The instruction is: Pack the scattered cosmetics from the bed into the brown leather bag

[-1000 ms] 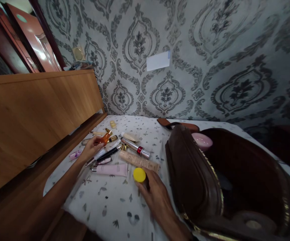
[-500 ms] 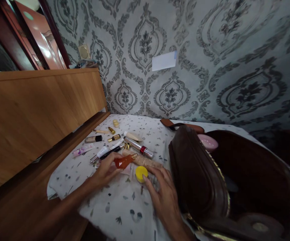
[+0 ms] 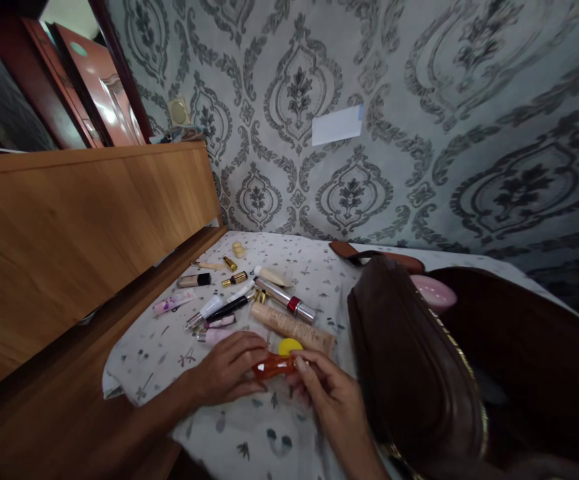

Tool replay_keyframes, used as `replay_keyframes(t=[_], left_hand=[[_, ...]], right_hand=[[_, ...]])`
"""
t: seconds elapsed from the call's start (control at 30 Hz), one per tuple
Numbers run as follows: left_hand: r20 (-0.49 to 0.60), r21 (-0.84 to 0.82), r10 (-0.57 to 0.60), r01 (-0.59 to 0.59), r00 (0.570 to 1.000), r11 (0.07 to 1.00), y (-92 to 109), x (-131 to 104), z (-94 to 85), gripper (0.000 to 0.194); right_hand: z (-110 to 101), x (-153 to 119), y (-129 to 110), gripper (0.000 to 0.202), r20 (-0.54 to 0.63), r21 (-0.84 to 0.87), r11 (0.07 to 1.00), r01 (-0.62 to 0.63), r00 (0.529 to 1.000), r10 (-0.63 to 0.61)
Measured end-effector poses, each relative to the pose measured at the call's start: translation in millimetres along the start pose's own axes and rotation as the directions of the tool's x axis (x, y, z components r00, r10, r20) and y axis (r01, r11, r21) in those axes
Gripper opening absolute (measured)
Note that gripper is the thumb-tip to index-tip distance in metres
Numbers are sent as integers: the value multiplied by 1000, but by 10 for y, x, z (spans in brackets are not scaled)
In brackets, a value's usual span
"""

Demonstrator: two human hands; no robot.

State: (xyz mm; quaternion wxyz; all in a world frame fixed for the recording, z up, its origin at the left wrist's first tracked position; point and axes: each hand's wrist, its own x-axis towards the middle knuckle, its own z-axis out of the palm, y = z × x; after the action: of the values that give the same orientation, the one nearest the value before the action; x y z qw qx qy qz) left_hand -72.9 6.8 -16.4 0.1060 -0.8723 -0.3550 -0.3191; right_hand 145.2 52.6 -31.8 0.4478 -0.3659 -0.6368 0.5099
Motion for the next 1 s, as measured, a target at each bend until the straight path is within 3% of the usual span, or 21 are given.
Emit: replay_keyframes(t=[0.1,0.17,0.3,0.43,0.53,0.63,0.73,0.9,1.0], left_hand=[[-3,34,-75,75,997,997,-160,-112,-161,43],[-49,111,-246,250,968,962,-306,-220,-267,31],[-156,292,-563,583,811,759,-577,-509,-389,25],[-118,338,-705,696,699,633,-672,-771,-382,23],[-79,340,-753,727,653,596,-657,-843,-359,17],[-94,293,-763,750,640,593,-642,-828,-362,18],[-159,166,-775,790,612,590,-652,-779,-380,22],[-275,-11,-811,842,516,539,-695,-654,-395,27],[-323,-23,-799,840,507,542,-701,-564,-411,30]], right_hand=[[37,-46,-2,37,18,-68,994,83,996,-82],[63,-69,19,35,59,-128,981,144,989,-137],[74,-76,79,33,145,-246,937,250,965,-219],[42,-67,106,32,188,-317,899,301,949,-251],[19,-74,99,33,197,-348,878,329,941,-275],[9,-84,99,34,172,-391,866,311,949,-263],[16,-93,120,36,124,-450,847,282,959,-253],[35,-104,146,38,76,-472,833,288,955,-287],[31,-105,128,37,66,-459,841,287,955,-290]])
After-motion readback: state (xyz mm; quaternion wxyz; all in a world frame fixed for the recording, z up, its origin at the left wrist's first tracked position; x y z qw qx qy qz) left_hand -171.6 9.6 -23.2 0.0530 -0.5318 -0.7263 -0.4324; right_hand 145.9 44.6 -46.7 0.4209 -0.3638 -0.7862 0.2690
